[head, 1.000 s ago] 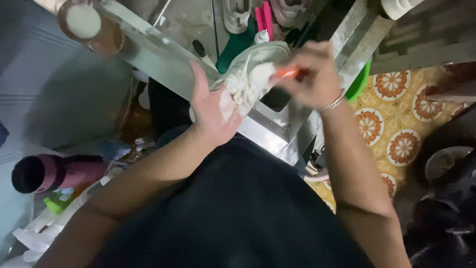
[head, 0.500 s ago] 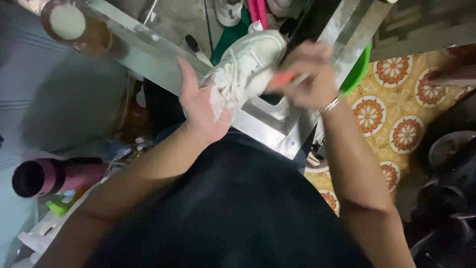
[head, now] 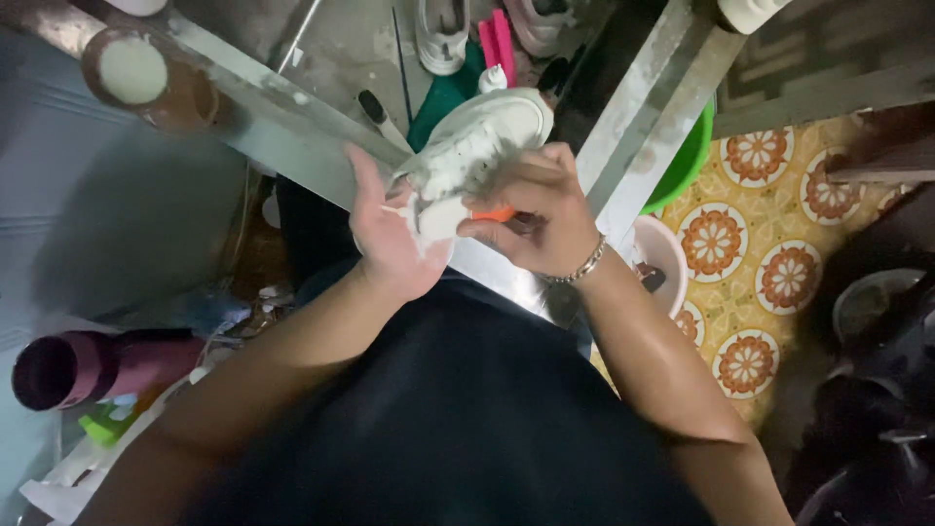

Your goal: Cleaning and scrubbing white sneakers in a sink with water and detergent.

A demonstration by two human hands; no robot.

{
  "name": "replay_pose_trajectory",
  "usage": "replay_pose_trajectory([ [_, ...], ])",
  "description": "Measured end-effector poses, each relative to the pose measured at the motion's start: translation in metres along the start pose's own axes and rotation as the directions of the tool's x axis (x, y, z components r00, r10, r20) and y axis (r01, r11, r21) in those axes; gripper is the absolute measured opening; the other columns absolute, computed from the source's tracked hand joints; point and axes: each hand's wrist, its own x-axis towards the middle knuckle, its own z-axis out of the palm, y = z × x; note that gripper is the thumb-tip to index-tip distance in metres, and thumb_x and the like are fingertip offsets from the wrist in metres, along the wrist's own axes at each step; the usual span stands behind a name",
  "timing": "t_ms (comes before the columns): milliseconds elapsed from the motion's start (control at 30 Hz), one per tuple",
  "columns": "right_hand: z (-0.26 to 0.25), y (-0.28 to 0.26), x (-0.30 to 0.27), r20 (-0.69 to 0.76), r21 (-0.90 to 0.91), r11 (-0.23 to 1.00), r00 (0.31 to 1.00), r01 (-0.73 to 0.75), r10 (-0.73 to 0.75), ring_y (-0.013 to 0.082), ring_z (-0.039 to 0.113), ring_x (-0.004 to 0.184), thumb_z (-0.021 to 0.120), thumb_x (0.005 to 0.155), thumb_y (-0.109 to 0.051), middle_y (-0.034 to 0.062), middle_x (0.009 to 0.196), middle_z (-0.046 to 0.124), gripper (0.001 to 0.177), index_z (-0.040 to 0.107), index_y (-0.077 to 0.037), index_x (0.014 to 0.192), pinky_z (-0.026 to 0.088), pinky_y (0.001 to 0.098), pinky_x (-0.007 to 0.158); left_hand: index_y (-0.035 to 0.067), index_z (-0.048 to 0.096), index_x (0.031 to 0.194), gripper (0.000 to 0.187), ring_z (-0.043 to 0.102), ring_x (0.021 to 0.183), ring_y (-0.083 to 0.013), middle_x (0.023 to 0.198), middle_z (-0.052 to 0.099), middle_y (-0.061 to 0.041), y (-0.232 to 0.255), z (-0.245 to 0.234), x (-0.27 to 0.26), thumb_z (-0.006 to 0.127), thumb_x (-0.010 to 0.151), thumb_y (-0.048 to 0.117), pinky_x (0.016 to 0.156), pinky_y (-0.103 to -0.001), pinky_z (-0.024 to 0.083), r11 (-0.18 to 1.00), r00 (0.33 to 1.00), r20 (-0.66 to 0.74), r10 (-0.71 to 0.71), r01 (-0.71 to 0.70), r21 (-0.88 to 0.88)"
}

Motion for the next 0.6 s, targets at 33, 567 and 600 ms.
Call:
replay_pose_trajectory([
  [33, -0.006, 0.011, -0.002, 0.000, 0.000, 1.000, 1.000, -0.003, 0.003, 0.0220, 0.065, 0.087, 0.094, 0.081, -0.028, 0.0022, 0.085, 0.070, 0.023, 0.077, -0.014, 0.088, 0.040, 0.0379, 0.094, -0.009, 0.033, 0.161, 0.111, 0.047, 0.147, -0.0371, 0.160, 0.047, -0.022, -0.001, 0.001, 0.001, 0.030, 0.096, 0.082, 0.127, -0.049, 0.034, 1.000, 1.000, -0.001, -0.003, 0.003, -0.002],
  [567, 0.008, -0.026, -0.005, -0.042, 0.026, 0.881, 0.880, -0.473, 0.473, 0.0169, 0.075, 0.072, 0.084, 0.088, -0.025, 0.0107, 0.088, 0.077, 0.023, 0.075, -0.006, 0.097, 0.060, 0.0298, 0.066, -0.012, 0.036, 0.157, 0.115, 0.046, 0.146, -0.0332, 0.156, 0.050, -0.022, -0.001, -0.001, 0.002, 0.035, 0.092, 0.083, 0.127, -0.041, 0.031, 0.996, 0.988, -0.152, -0.040, 0.027, -0.086],
  [600, 0.010, -0.035, -0.010, -0.026, 0.056, 0.908, 0.909, -0.414, 0.416, 0.0181, 0.075, 0.072, 0.083, 0.088, -0.025, 0.0126, 0.090, 0.077, 0.023, 0.075, -0.006, 0.099, 0.059, 0.0298, 0.066, -0.011, 0.037, 0.158, 0.114, 0.045, 0.146, -0.0334, 0.155, 0.050, -0.021, -0.003, -0.002, 0.001, 0.037, 0.093, 0.083, 0.126, -0.042, 0.031, 0.997, 0.988, -0.152, -0.029, 0.019, -0.071],
])
